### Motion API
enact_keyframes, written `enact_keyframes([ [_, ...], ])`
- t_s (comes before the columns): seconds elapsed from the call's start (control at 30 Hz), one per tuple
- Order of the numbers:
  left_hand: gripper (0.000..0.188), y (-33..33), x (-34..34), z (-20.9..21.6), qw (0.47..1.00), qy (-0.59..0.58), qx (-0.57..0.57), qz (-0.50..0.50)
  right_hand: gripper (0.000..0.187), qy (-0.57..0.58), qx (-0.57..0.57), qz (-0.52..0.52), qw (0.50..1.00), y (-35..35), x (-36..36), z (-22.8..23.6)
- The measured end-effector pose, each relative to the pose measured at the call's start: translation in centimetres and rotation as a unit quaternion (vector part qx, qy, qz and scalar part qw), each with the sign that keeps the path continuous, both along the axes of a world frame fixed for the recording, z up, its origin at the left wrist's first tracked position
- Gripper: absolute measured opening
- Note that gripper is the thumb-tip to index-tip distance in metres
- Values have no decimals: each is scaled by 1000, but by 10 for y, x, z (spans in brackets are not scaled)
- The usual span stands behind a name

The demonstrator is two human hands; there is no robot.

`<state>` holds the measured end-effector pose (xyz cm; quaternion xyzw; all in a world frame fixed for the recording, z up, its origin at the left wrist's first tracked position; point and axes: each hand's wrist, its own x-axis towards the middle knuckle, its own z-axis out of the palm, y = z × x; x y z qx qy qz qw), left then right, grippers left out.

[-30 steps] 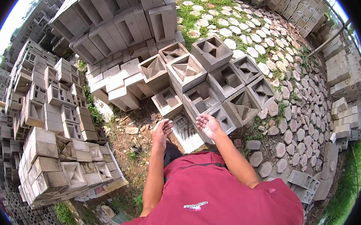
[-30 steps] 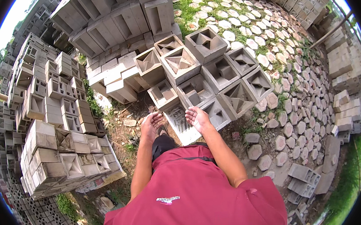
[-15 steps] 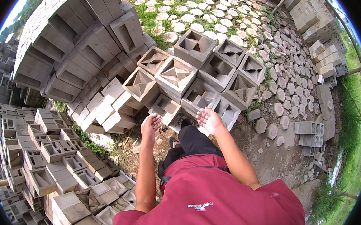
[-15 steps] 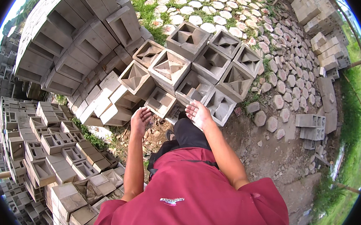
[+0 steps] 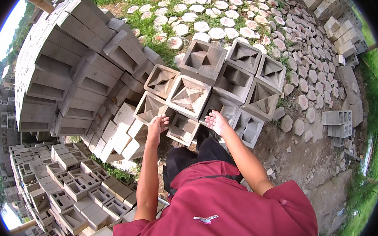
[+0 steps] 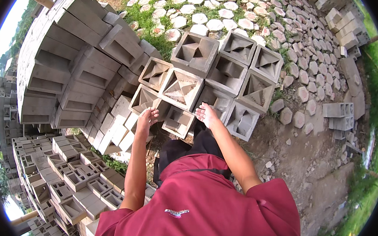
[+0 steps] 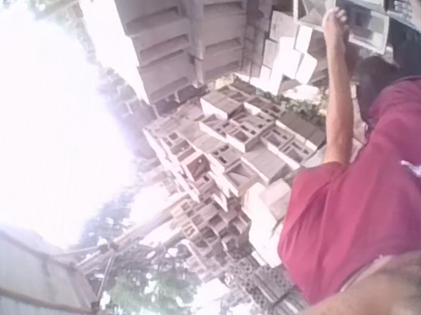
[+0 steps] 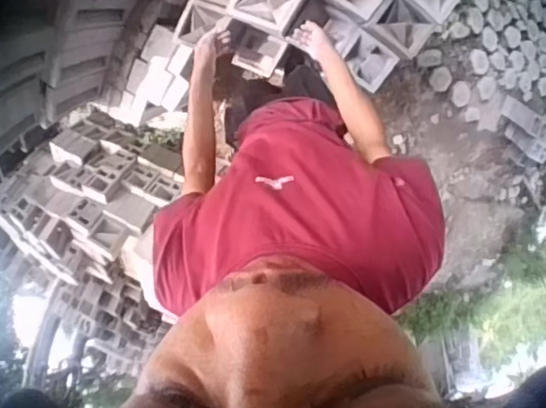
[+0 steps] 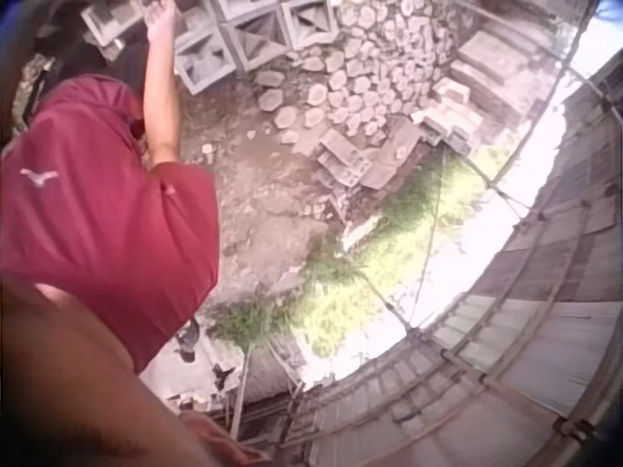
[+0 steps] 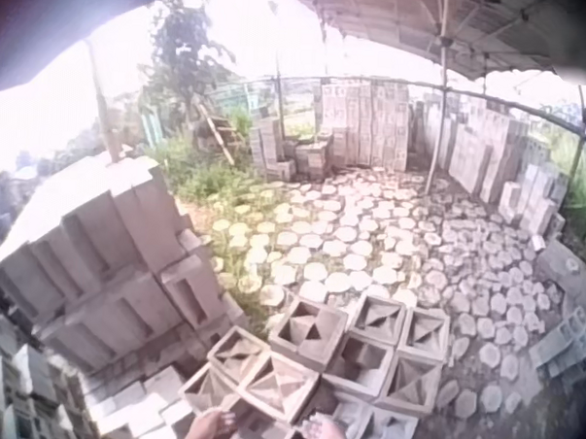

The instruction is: The person stacks grey decorative concrete bricks one by one on top of an existing pile in an outdoor workspace.

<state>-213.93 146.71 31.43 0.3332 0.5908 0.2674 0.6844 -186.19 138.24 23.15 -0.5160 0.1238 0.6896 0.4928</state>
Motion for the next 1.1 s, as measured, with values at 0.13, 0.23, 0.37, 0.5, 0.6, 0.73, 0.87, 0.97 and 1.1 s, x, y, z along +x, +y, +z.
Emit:
enact_keyframes([
  [0.13, 34, 43, 15, -29, 993, 111, 11, -49, 49, -37, -51, 19, 998, 34, -2, -18],
  [0.23, 38, 80, 20, -67, 971, 194, 95, -101, 77, -101, -45, 80, 991, 58, -3, -27],
  [0.37, 47, 123, 45, -101, 890, 341, 180, -243, 90, -192, -53, 95, 975, 80, -3, -30],
  [0.5, 56, 146, 52, -120, 856, 385, 189, -290, 87, -254, -75, 123, 956, 102, -18, -17],
  [0.6, 56, 160, 75, -127, 864, 353, 150, -326, 82, -321, -71, 139, 934, 109, -16, -33],
  [0.73, 54, 168, 86, -137, 860, 357, 181, -316, 75, -507, -118, 276, 808, 115, -20, -51],
  [0.87, 46, 171, 86, -141, 825, 396, 196, -351, 68, -542, -122, 306, 773, 117, -25, -57],
  [0.97, 40, 172, 94, -142, 806, 403, 224, -371, 66, -545, -99, 313, 772, 112, -9, -66],
  [1.1, 37, 177, 70, -153, 778, 369, 317, -397, 63, -514, -64, 326, 791, 124, -17, -44],
])
